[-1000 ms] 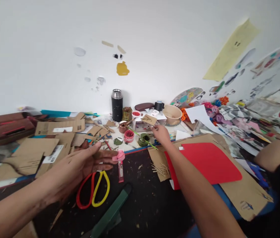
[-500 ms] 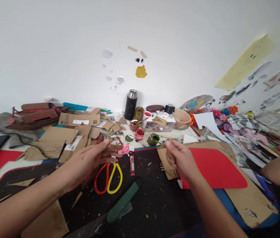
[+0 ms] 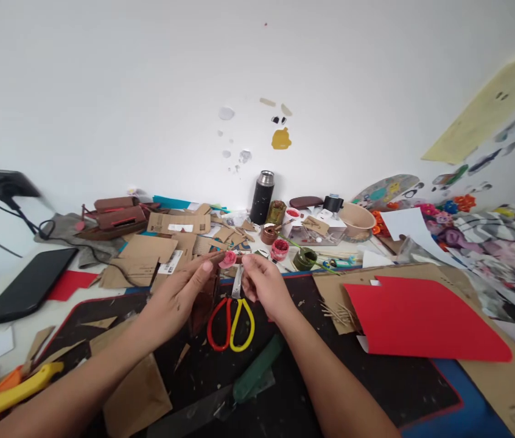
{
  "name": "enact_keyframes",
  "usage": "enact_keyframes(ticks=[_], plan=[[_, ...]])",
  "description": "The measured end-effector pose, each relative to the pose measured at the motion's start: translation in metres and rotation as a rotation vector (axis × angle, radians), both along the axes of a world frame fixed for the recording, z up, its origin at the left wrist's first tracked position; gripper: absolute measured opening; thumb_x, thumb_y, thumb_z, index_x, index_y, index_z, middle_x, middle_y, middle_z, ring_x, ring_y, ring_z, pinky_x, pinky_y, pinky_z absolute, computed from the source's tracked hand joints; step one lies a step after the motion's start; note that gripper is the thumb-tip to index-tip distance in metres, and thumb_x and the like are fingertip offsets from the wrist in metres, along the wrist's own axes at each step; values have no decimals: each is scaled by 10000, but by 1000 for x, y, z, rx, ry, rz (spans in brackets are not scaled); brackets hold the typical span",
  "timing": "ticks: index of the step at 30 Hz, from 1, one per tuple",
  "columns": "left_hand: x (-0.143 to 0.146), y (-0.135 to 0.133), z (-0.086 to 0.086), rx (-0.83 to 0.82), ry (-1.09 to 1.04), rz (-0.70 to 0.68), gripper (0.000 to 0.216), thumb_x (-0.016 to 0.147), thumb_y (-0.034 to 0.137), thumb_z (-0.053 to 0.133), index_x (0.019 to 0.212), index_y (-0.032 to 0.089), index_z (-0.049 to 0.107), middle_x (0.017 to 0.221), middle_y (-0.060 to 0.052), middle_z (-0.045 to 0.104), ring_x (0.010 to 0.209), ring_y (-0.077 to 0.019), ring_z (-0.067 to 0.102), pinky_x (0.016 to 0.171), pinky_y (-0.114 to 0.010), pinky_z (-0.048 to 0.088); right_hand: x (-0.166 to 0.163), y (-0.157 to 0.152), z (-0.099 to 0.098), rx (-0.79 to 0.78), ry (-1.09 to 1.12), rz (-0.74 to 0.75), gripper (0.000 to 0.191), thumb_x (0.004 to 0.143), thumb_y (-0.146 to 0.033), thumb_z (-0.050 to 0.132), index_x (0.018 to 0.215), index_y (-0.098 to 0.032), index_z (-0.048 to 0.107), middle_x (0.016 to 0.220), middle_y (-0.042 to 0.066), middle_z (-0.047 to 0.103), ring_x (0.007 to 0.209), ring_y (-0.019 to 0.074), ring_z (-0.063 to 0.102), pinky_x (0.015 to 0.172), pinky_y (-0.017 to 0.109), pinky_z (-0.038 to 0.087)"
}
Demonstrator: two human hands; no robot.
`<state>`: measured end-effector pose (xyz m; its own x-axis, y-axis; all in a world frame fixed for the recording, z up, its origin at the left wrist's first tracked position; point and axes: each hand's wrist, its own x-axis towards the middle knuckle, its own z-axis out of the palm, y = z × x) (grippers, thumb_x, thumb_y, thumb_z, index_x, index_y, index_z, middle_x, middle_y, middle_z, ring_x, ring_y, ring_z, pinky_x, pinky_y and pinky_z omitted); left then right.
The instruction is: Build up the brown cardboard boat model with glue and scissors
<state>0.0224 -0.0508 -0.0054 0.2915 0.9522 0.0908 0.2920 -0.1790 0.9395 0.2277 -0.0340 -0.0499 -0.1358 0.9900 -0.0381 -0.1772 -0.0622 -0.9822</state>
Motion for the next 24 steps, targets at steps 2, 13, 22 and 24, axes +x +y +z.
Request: enact_keyframes(ticks=[2, 13, 22, 24], plan=[[-1, 1, -5, 46, 24, 16, 738, 1034, 761, 459, 1444, 208, 725, 1568, -117, 661, 1518, -361, 547, 1337, -561, 312, -6, 1, -2, 1, 24, -9, 607, 850, -804, 726, 911, -208, 631, 546, -71, 556, 370, 72, 400, 359, 203, 247], [2, -3, -1, 143, 112, -50, 661, 1073, 674, 462, 1499, 222, 686, 1636, -92, 598, 1575, -324, 479, 1352, -516, 300, -13, 7, 4, 4, 22, -4, 518, 847, -675, 805, 987, -196, 665, 511, -97, 522, 371, 74, 376, 371, 213, 257], [-10, 7, 20, 99, 27, 94, 706, 1010, 759, 518, 1410, 212, 716, 1555, -142, 660, 1422, -377, 606, 1256, -501, 416, -25, 15, 5, 34, 80, -10, 523, 828, -667, 812, 994, -193, 666, 526, -100, 508, 368, 71, 381, 365, 215, 233], [-13, 13, 18, 55, 4, 125, 747, 968, 776, 580, 1429, 198, 683, 1508, -154, 690, 1330, -377, 660, 1181, -492, 484, -27, 14, 5, 29, 85, -10, 538, 820, -666, 819, 1015, -190, 660, 536, -101, 516, 379, 72, 395, 367, 209, 254]])
